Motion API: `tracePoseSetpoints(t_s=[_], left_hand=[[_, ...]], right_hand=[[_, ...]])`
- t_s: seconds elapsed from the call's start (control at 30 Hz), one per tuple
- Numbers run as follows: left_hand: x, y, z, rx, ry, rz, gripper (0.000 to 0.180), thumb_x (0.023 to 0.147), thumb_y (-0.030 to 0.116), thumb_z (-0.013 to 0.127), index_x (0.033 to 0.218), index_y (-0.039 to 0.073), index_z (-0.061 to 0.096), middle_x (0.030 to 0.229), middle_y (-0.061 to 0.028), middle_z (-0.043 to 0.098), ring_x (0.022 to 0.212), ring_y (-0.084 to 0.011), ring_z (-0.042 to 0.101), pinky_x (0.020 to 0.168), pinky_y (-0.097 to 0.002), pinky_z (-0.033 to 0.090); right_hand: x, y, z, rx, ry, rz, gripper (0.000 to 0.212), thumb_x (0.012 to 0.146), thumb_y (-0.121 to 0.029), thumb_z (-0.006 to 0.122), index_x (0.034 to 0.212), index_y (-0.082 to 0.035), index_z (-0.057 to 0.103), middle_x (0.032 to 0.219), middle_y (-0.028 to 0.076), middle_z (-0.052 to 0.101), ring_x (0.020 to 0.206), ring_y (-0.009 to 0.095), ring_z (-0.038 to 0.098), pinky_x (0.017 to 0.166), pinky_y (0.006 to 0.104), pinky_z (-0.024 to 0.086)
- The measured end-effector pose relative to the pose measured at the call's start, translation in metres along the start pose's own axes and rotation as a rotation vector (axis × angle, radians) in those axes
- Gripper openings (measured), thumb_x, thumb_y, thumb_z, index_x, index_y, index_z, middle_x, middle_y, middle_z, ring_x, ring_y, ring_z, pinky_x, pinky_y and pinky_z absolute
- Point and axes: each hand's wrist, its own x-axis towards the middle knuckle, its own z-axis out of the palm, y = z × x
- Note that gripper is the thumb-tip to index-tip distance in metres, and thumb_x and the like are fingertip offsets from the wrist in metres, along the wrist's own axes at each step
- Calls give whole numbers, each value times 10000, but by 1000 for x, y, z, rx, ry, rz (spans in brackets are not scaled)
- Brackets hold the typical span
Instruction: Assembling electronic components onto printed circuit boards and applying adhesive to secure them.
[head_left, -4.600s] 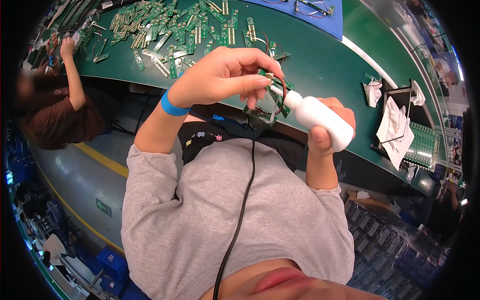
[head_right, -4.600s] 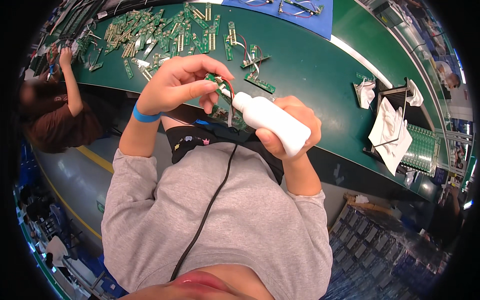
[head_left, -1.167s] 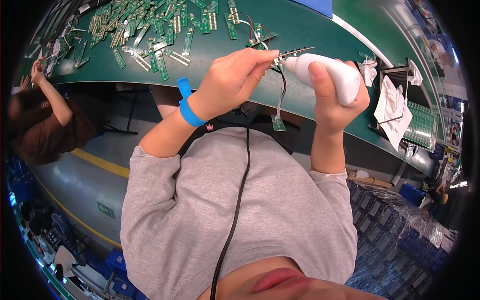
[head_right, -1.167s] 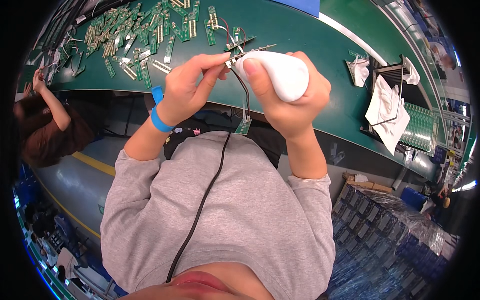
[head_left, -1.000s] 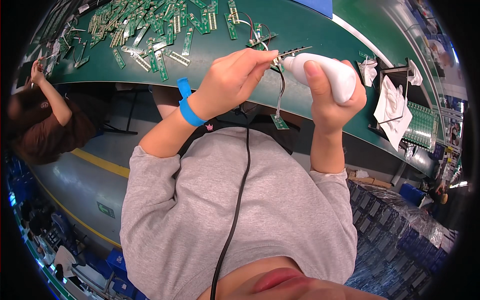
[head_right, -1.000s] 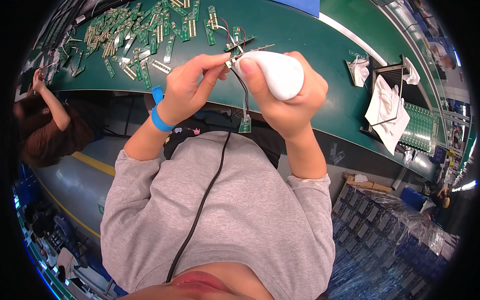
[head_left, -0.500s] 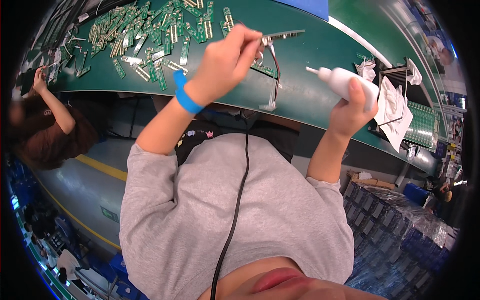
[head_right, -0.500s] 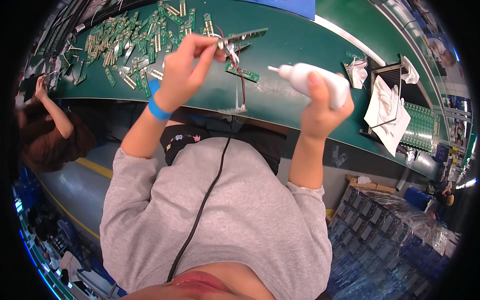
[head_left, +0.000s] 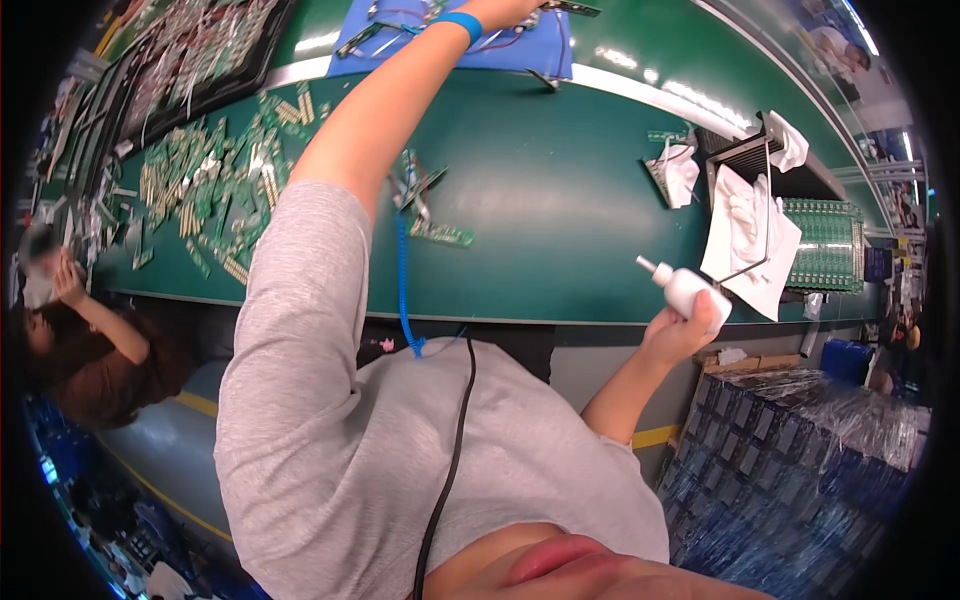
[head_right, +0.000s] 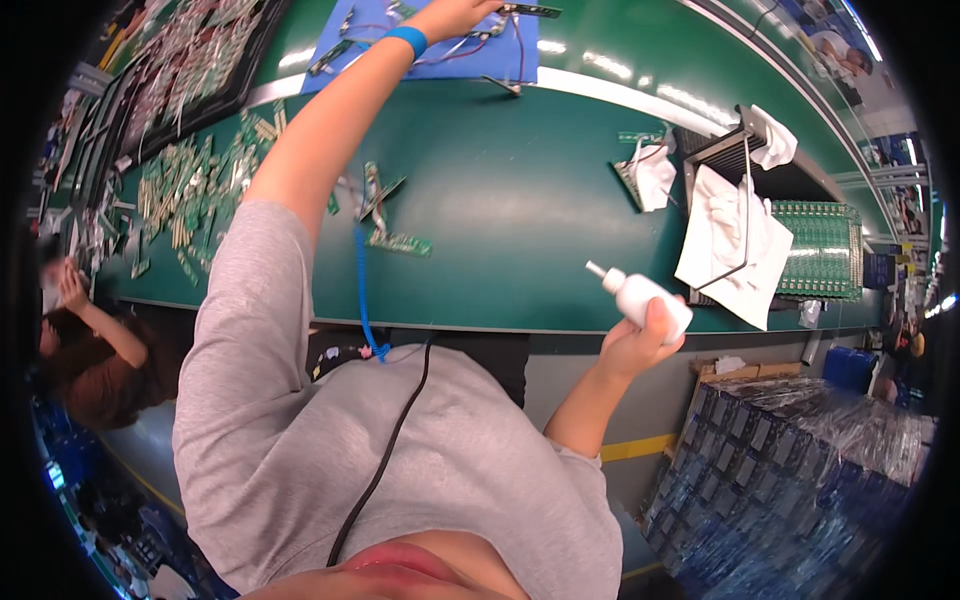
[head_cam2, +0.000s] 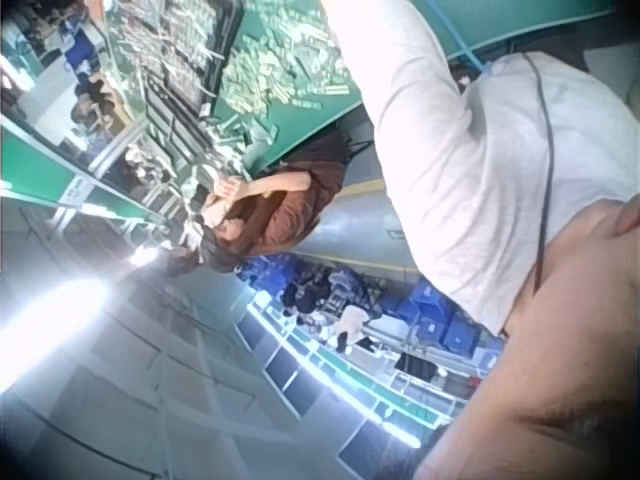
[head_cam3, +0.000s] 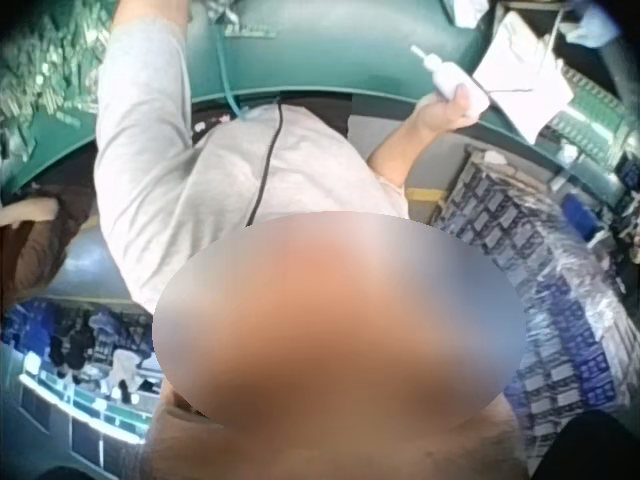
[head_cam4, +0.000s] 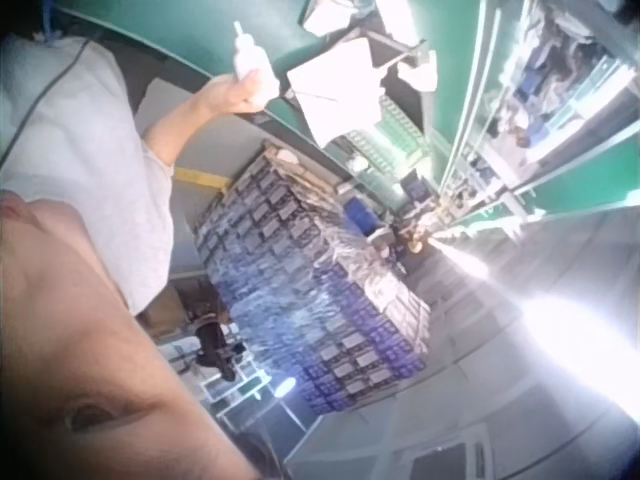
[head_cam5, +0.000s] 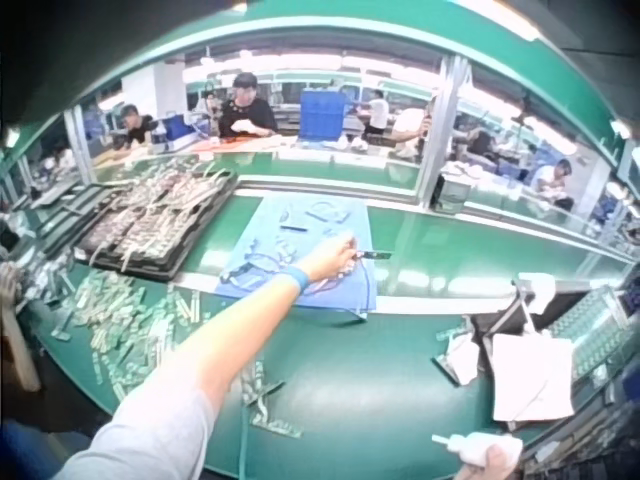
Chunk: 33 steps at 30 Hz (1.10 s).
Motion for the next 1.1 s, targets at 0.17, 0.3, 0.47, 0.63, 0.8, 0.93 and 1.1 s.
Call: tracePoseSetpoints(t_s=[0.17,0.3,0.47,0.63,0.8,0.93,1.1], left_hand=[[83,-101,10,424,207,363,164,773,185,507,823,30,514,746,-186,553,719,-349,534,625,-406,415],[95,-104,11,522,263,360,194,756,206,533,892,70,556,815,-167,572,793,-332,537,690,-396,423],[74,-74,-7,535,350,540,414,723,281,570,1090,106,493,992,-175,542,943,-293,507,807,-381,394],[26,-45,-33,413,160,137,474,751,275,555,1114,-10,444,1017,-200,536,926,-319,523,792,-356,421],[-112,53,-52,-801,-425,-274,266,829,156,467,1047,5,451,832,-131,583,655,-138,574,582,-239,468],[-195,41,-65,-275,-482,-303,178,826,239,481,857,65,500,650,-38,568,511,-86,530,456,-188,376],[-256,0,-26,328,-320,-525,382,755,325,560,602,-23,520,518,-143,532,485,-254,548,498,-337,433]], right_hand=[[-4,6,8,-111,31,47,353,643,-225,636,765,60,467,743,77,473,665,153,483,621,249,401],[-4,12,8,-141,23,68,341,641,-242,640,729,30,453,708,51,439,652,131,440,593,231,372],[-5,9,20,-125,11,51,329,642,-245,634,705,16,444,674,42,420,629,126,432,575,225,363],[-13,5,22,-51,-85,68,305,645,-216,621,719,17,439,668,39,410,624,129,442,551,222,373],[-22,6,7,94,-131,110,332,666,-238,620,819,0,447,765,68,469,692,156,488,643,269,412],[-31,-2,31,134,-129,142,298,674,-219,608,810,-11,443,751,56,461,670,153,485,640,266,414],[-45,-13,41,142,-167,148,238,664,-184,598,686,-25,421,649,30,409,576,122,441,563,232,384]])
